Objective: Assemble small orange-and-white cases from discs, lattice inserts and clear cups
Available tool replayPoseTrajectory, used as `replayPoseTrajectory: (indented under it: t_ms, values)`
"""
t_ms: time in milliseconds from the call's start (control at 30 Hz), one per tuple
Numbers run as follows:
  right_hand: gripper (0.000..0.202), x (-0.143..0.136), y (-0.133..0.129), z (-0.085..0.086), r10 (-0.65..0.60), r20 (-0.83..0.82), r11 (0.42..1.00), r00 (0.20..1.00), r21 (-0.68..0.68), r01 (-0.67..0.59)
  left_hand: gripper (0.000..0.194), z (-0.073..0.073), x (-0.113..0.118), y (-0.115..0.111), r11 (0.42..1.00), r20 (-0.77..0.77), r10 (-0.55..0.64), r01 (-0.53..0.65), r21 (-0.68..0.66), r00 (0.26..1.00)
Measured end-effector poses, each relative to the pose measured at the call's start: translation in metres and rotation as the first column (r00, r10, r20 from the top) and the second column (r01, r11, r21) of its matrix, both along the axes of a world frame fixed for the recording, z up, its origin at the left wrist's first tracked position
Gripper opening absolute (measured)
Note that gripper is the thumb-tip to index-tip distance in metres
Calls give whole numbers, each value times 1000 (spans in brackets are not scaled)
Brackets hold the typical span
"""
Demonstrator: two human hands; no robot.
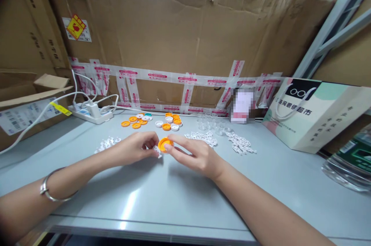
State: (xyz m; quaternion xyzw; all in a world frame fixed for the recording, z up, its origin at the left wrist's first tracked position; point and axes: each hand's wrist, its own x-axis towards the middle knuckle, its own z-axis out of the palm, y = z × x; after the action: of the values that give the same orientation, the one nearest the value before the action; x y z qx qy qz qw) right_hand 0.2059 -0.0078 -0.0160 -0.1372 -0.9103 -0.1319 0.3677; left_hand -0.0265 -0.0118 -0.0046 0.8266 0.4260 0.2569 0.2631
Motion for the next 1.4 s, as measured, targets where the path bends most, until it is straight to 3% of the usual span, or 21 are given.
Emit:
replayPoseTrajectory:
  t_ms: [100,200,267,367,467,533,700,933,1100,1300,1400]
  values:
    - [35,-3,-6,3,16,-33,999,999,-40,-18,15,23,-8,-3,997,243,35,-51,63,969]
    - [35,-5,-10,8,44,-13,999,999,-22,-44,15,39,-6,-13,993,471,-80,30,114,878]
    - [33,-4,-12,12,100,11,989,995,104,-101,16,42,-1,-21,988,487,-136,82,131,863]
    - [33,-3,-14,17,143,-21,948,989,290,-131,18,39,6,-30,990,480,-124,78,116,869]
    - [33,-3,-21,23,166,-43,926,985,351,-141,21,36,10,-34,992,536,-115,70,103,836]
    - [34,-6,-29,27,166,-53,942,985,304,-142,22,36,11,-37,988,541,-131,64,140,831]
    - [37,-15,-45,30,85,-169,996,982,11,-84,21,39,12,-41,959,480,-194,61,278,856]
    - [32,-15,-45,29,60,-205,996,977,-46,-71,29,42,8,-40,879,352,-281,93,467,893]
    - [38,-14,-47,28,37,-229,994,973,-89,-58,29,44,9,-44,831,279,-240,49,554,930]
    - [44,-19,-48,36,68,-273,980,960,-162,-116,29,42,14,-50,907,461,-138,-76,415,877]
    - [44,-23,-47,38,78,-308,979,948,-158,-132,23,42,16,-49,920,490,-130,-80,384,862]
